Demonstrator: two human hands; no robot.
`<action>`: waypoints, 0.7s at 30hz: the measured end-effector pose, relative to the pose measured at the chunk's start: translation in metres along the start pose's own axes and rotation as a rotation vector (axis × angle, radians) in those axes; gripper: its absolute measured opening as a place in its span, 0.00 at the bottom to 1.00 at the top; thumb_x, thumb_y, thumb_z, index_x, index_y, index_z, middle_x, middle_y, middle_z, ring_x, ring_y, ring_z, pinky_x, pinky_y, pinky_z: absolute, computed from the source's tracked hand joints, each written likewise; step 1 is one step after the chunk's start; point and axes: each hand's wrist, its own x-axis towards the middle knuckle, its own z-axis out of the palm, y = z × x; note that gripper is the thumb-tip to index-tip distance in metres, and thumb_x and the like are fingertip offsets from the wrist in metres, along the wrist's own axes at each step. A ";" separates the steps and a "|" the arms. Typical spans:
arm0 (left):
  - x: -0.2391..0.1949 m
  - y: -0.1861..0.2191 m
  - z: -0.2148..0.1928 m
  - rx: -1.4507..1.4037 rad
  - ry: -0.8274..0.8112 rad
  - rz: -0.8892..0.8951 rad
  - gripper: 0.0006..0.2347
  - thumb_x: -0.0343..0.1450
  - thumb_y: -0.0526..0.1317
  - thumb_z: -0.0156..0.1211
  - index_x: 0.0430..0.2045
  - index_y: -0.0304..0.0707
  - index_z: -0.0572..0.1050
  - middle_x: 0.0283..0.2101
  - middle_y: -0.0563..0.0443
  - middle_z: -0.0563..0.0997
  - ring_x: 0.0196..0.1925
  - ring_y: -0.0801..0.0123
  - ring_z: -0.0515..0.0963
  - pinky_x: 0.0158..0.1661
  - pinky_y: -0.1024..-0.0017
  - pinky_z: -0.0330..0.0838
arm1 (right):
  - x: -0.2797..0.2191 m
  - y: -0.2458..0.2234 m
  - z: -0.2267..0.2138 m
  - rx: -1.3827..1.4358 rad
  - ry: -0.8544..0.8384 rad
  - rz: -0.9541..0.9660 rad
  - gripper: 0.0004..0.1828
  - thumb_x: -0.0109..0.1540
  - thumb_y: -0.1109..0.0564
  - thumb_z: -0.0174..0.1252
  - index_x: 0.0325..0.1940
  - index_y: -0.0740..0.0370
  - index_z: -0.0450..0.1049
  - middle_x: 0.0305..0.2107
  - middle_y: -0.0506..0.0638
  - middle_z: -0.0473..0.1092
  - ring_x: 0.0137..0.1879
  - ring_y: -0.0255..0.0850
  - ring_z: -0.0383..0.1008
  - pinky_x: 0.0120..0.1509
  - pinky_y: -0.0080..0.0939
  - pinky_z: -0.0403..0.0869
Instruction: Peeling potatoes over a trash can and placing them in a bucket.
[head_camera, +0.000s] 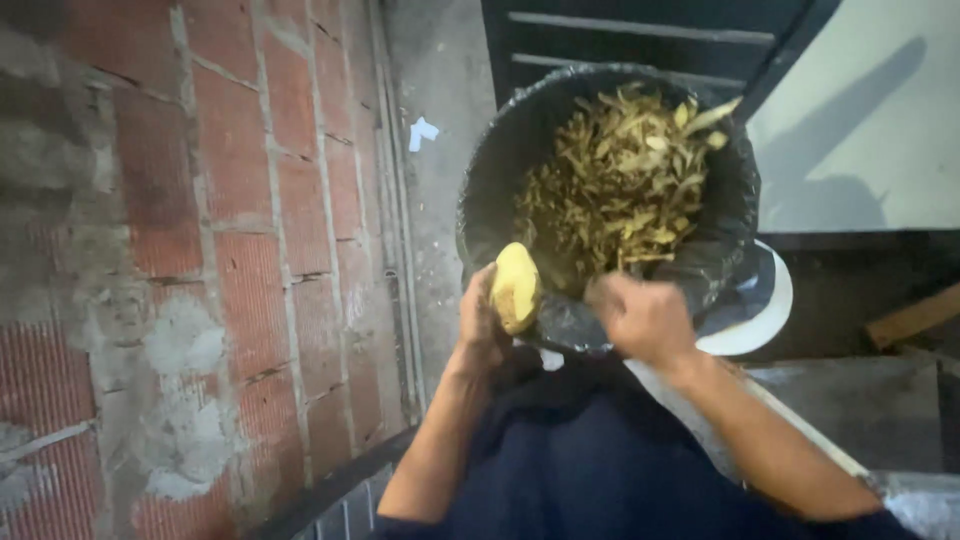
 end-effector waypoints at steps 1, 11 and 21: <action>-0.003 0.003 0.014 -0.083 0.103 0.020 0.23 0.78 0.57 0.47 0.49 0.34 0.75 0.37 0.44 0.82 0.32 0.60 0.83 0.32 0.64 0.79 | 0.002 -0.010 0.000 0.048 0.042 -0.079 0.13 0.65 0.46 0.57 0.36 0.57 0.75 0.23 0.58 0.74 0.28 0.57 0.77 0.31 0.54 0.74; -0.022 0.005 0.036 -0.072 0.057 -0.025 0.21 0.76 0.59 0.47 0.46 0.42 0.77 0.32 0.50 0.81 0.23 0.66 0.77 0.20 0.69 0.69 | 0.013 -0.009 -0.001 0.022 0.049 -0.009 0.15 0.66 0.44 0.58 0.34 0.57 0.76 0.23 0.57 0.75 0.28 0.57 0.76 0.29 0.54 0.73; -0.006 -0.004 -0.011 -0.092 -0.040 -0.238 0.20 0.79 0.54 0.48 0.49 0.34 0.76 0.35 0.47 0.82 0.30 0.66 0.81 0.31 0.73 0.76 | 0.023 0.014 0.021 0.108 -0.174 0.135 0.18 0.67 0.41 0.54 0.36 0.56 0.77 0.23 0.60 0.75 0.31 0.59 0.79 0.35 0.57 0.76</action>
